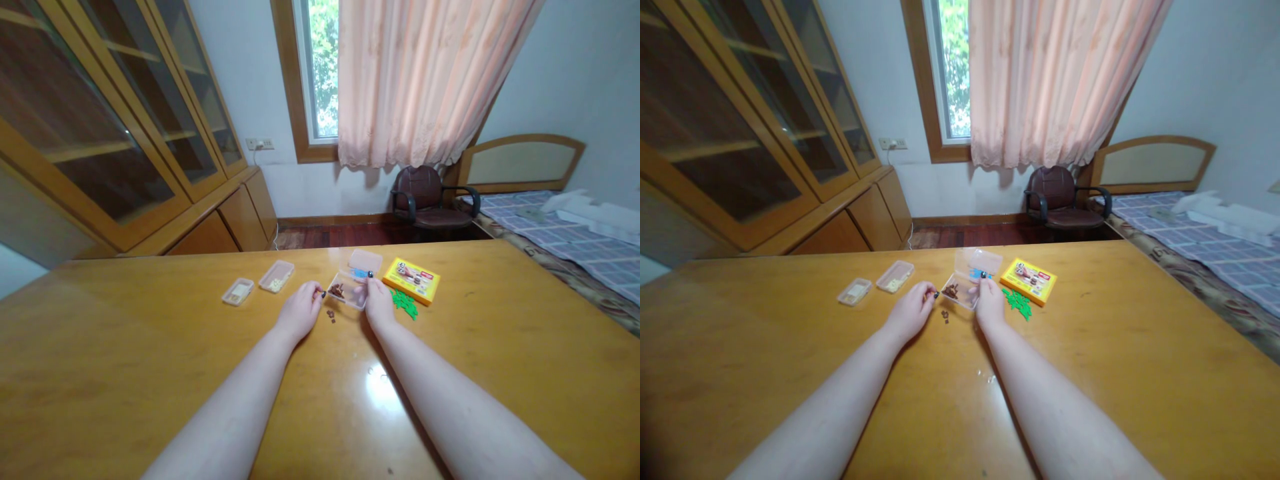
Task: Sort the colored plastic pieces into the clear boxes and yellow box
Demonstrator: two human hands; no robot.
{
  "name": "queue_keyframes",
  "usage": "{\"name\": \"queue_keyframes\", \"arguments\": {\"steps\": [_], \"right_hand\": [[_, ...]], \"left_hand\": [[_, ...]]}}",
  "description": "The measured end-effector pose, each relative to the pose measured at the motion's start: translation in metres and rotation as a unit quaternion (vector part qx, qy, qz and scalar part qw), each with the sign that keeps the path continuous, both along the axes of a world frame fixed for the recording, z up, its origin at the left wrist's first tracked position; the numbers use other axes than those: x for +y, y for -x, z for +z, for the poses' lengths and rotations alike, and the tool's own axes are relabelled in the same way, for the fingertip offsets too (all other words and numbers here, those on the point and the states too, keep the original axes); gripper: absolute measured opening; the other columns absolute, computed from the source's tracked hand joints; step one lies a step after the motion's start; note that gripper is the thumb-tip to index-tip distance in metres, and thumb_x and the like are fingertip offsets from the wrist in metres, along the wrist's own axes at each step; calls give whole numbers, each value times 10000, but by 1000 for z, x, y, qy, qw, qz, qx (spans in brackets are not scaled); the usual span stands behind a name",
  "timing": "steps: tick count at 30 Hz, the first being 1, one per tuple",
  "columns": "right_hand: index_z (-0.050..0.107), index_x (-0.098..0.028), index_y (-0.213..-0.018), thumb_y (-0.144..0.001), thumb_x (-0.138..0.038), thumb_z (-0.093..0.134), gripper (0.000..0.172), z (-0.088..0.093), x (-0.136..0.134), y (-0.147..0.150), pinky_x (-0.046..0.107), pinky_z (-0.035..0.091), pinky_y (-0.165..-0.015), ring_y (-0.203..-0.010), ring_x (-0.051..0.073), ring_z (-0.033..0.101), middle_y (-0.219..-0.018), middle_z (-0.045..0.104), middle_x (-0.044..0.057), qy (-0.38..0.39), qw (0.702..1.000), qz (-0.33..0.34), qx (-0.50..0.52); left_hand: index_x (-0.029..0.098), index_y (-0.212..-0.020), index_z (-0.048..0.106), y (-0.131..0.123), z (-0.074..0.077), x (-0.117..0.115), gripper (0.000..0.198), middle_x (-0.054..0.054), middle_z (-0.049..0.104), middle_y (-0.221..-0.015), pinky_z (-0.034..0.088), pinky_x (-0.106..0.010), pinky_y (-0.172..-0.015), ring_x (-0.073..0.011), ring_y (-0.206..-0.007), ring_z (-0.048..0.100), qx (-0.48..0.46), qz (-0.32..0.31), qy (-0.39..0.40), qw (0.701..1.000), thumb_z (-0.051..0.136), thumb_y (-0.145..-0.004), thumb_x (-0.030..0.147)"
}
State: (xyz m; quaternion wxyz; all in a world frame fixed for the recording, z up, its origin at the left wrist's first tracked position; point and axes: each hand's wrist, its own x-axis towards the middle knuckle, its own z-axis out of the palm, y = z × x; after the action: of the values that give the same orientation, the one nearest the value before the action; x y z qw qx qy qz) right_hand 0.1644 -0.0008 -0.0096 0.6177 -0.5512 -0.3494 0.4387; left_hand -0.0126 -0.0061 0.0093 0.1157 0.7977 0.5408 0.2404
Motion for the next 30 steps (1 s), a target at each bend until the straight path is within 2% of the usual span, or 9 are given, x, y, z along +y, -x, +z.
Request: {"name": "queue_keyframes", "arguments": {"steps": [5,9,13,23,30], "right_hand": [[576,-180,-693,-728,-448,416,315,4,-1,-1,241,292,-411,-395,106,386,-516,562,-15,-3,1000,-14,7],[584,-183,-709,-725,-464,412,330,3,-1,-1,247,308,-415,-402,112,401,-540,580,-10,-4,1000,-10,9],[581,-188,-705,-719,-459,409,322,2,0,-1,249,319,-418,-412,118,415,-553,594,-1,-2,1000,-10,-1],[590,-180,-705,-698,-452,422,320,5,0,-1,248,313,-426,-407,115,404,-535,575,-7,-4,1000,-8,6],[589,-188,-683,-714,-462,422,322,3,-1,-1,246,321,-426,-422,118,410,-533,574,0,-7,1000,-11,-8]], "left_hand": [[203,-842,569,5,1,3,139,-31,586,-859,423,-268,-728,-156,-798,548,41,-78,72,994,441,-810,248],[220,-903,574,9,4,4,156,-13,596,-869,427,-257,-741,-151,-805,549,39,-117,106,987,488,-774,226],[226,-933,575,11,5,4,183,-16,606,-906,428,-265,-759,-164,-844,553,35,-109,128,985,499,-767,217],[213,-845,584,7,4,5,107,-17,598,-896,419,-266,-780,-157,-851,546,46,-129,101,985,499,-781,225],[201,-818,573,6,0,6,88,-22,587,-857,425,-263,-724,-158,-801,544,50,-95,102,989,496,-777,215]]}}
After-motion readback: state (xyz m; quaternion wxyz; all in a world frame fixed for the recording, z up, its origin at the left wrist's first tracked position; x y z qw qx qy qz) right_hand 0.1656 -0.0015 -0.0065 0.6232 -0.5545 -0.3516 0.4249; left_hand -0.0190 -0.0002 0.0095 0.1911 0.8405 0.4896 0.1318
